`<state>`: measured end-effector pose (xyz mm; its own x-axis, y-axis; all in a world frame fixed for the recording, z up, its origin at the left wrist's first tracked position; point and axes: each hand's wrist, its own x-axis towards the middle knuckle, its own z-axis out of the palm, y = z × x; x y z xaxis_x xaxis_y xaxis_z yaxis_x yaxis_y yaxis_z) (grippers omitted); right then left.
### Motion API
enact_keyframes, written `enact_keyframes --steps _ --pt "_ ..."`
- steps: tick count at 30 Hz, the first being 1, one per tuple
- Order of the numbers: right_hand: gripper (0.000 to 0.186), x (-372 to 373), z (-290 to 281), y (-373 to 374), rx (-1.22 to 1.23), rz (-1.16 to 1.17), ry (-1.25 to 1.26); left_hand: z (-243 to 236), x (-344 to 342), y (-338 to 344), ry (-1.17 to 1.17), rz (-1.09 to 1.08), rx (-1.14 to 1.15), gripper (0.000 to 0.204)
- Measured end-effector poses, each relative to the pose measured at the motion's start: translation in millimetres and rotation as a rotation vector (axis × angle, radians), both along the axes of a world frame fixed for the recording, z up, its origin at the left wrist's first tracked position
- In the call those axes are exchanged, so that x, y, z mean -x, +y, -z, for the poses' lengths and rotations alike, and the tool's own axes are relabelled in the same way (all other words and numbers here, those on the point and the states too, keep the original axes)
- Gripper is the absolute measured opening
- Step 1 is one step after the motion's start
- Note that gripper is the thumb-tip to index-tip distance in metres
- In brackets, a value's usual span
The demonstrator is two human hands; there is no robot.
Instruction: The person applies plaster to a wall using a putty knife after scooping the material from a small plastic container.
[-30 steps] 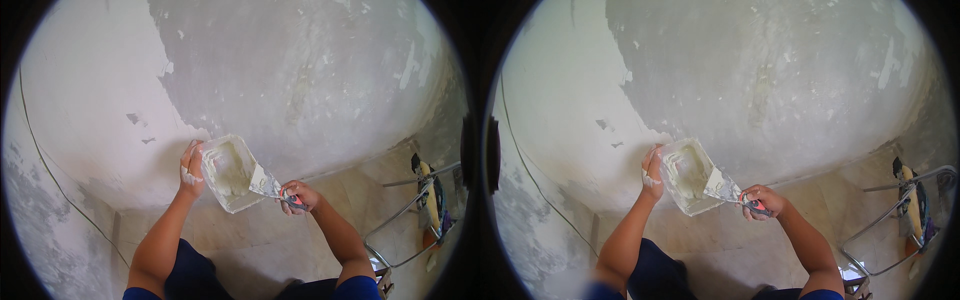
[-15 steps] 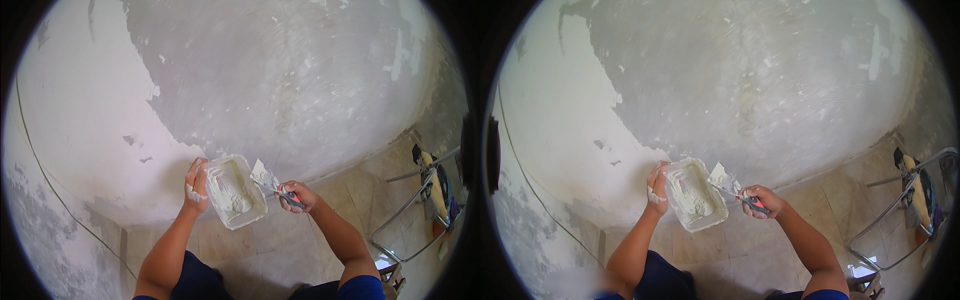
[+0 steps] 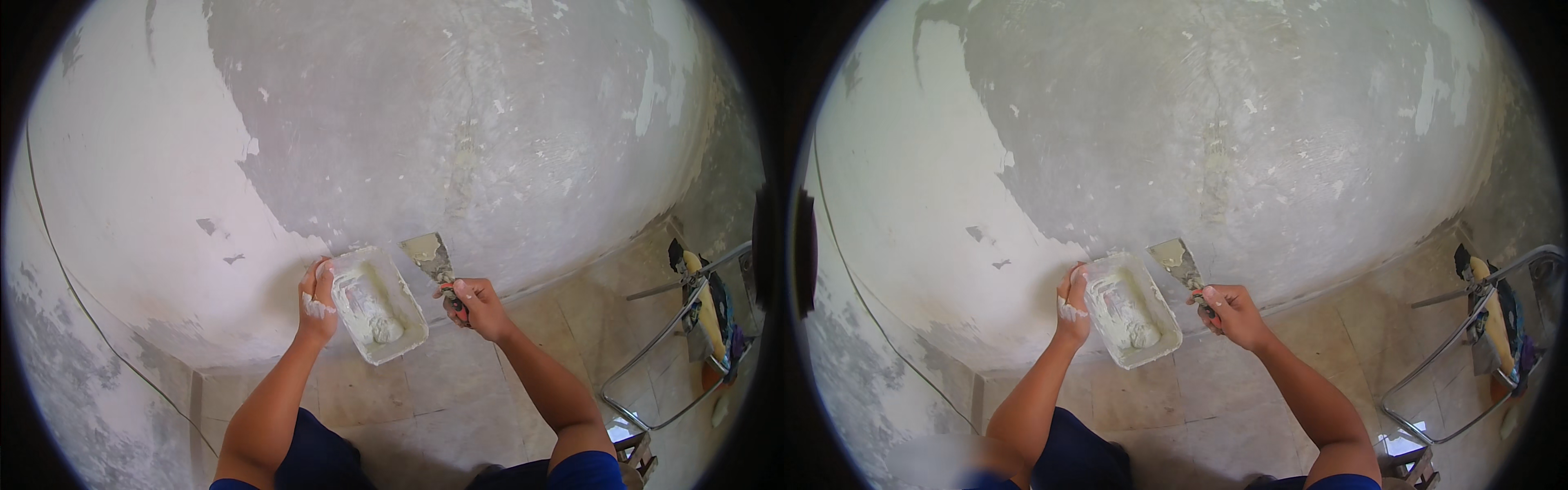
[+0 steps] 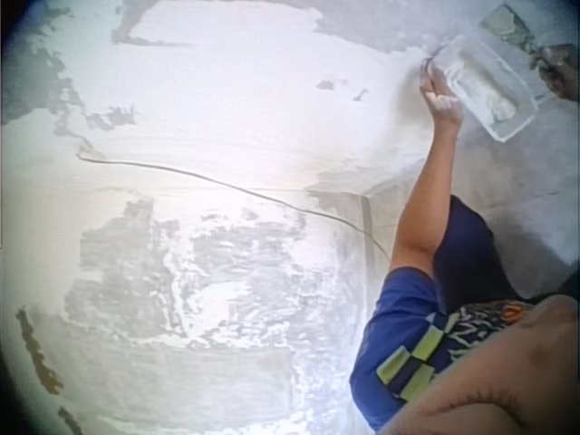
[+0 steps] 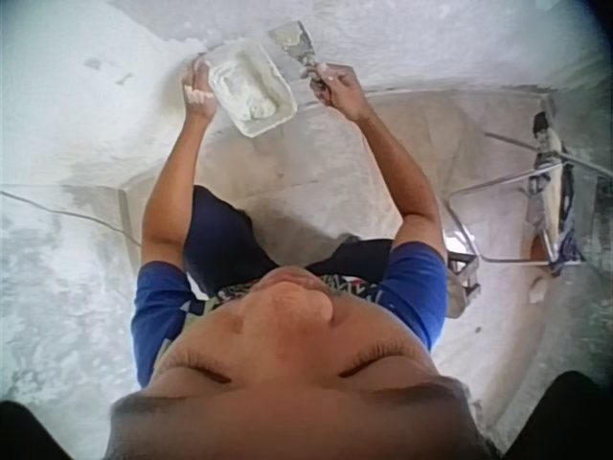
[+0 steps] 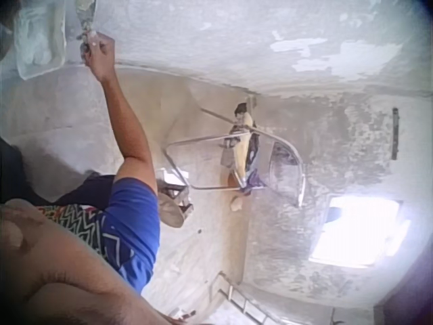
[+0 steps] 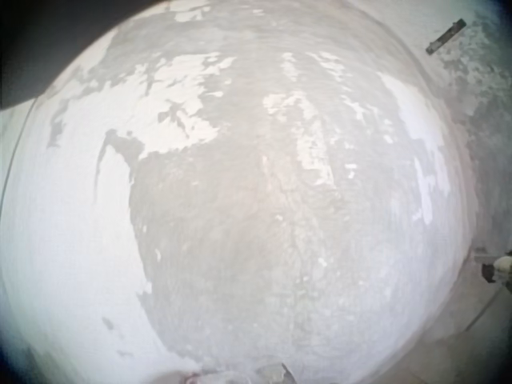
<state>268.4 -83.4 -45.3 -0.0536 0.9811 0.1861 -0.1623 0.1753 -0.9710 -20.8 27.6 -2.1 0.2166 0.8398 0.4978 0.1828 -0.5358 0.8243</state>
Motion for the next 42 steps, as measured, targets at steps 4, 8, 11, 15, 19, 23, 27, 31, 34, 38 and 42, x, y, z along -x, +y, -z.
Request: enact_keyframes --steps 4,8,11,15,19,23,27,31,34,38,42 --pt "0.047 15 2 1 -0.07 0.037 -0.042 0 0 1 -0.044 -0.012 -0.06 0.038" --pt "0.044 18 5 0 -0.086 0.083 -0.088 -2 -4 -4 -0.135 0.03 0.074 0.039" --pt "0.043 21 10 2 -0.057 0.092 -0.095 -3 -4 -4 -0.112 0.016 0.008 0.039" --pt "0.04 26 13 3 -0.06 0.103 -0.111 -2 2 0 -0.038 -0.018 -0.067 0.039" --pt "0.037 32 20 5 -0.128 0.151 -0.11 -8 -2 -9 -0.103 -0.019 0.071 0.037" --pt "0.036 38 16 3 -0.167 0.187 -0.138 -4 -2 -8 -0.078 -0.05 -0.058 0.036" --pt "0.035 38 17 4 -0.199 0.187 -0.121 -2 4 -1 -0.032 -0.036 -0.027 0.037" --pt "0.035 41 14 0 -0.208 0.222 -0.166 -7 0 -8 -0.06 -0.013 -0.026 0.038" --pt "0.034 41 13 -1 -0.213 0.244 -0.178 -12 -4 -16 -0.086 -0.009 -0.017 0.039" --pt "0.034 45 11 -2 -0.203 0.266 -0.199 -9 -1 -11 -0.06 -0.008 -0.133 0.038" --pt "0.033 40 6 -3 -0.239 0.283 -0.325 -13 0 -16 -0.046 0.048 -0.091 0.04"
